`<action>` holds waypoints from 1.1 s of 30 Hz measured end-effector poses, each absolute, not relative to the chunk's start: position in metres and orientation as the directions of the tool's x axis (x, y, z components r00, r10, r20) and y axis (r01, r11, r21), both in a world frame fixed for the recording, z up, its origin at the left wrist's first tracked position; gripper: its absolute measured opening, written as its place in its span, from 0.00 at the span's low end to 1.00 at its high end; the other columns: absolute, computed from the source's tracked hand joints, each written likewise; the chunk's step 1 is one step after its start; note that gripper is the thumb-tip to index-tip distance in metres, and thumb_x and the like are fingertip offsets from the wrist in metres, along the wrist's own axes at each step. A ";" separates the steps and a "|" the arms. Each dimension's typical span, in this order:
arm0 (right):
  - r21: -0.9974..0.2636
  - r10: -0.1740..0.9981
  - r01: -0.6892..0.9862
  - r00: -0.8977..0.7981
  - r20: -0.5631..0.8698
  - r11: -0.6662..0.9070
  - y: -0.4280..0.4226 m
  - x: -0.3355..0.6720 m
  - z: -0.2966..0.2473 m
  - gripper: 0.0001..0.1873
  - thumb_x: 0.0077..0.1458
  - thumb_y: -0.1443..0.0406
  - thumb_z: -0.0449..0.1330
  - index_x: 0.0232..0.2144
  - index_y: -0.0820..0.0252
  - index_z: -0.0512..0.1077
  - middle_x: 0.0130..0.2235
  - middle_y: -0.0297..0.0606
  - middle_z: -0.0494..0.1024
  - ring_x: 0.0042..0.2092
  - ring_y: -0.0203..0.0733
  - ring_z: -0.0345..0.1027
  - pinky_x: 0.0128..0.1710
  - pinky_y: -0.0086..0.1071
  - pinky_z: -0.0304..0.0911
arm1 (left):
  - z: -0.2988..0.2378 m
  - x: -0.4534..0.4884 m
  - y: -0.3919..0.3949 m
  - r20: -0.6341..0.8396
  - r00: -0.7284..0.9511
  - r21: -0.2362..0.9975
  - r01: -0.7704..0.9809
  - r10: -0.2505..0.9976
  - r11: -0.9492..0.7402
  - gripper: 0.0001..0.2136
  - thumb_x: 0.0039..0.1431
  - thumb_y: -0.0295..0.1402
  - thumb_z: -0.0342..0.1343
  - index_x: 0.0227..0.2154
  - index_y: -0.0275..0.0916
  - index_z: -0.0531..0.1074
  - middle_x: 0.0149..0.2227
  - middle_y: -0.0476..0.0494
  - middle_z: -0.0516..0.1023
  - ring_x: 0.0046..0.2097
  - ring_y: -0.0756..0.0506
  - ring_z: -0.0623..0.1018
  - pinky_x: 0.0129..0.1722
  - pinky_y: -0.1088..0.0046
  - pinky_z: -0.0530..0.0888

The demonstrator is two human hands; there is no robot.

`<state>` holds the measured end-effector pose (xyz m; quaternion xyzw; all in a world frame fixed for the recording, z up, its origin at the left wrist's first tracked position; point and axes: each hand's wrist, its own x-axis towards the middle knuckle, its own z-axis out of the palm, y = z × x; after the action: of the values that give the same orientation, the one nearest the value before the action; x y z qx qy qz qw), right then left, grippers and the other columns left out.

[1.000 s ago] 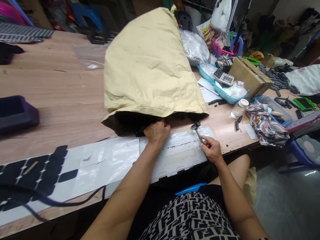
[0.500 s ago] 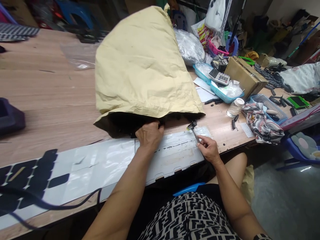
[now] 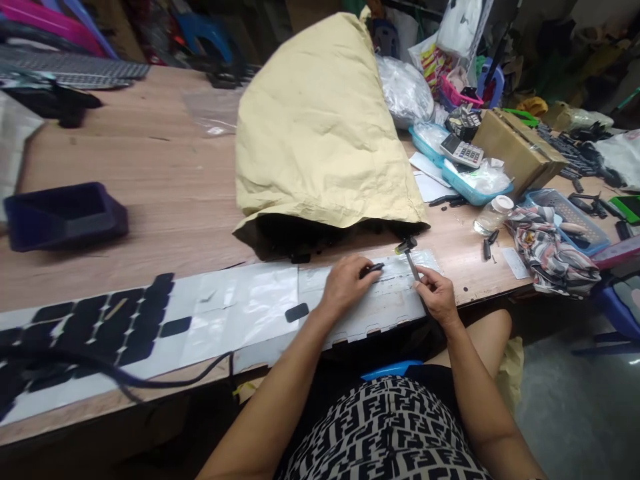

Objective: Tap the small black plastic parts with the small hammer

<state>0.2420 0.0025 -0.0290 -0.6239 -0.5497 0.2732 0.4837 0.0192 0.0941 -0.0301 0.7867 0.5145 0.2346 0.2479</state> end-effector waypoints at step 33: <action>-0.457 0.874 0.817 -0.111 0.474 0.351 -0.011 0.219 -0.007 0.20 0.57 0.67 0.58 0.52 0.59 0.78 0.29 0.39 0.79 0.30 0.44 0.68 0.34 0.38 0.68 | -0.048 0.015 0.101 0.168 0.378 0.859 0.396 0.910 -0.323 0.09 0.54 0.28 0.65 0.39 0.39 0.83 0.34 0.46 0.74 0.39 0.46 0.74 0.39 0.69 0.70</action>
<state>0.2194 -0.0112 -0.0066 -0.5681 -0.7442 0.0402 0.3492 0.0155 0.1015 -0.0482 0.7389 0.4421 0.3401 0.3780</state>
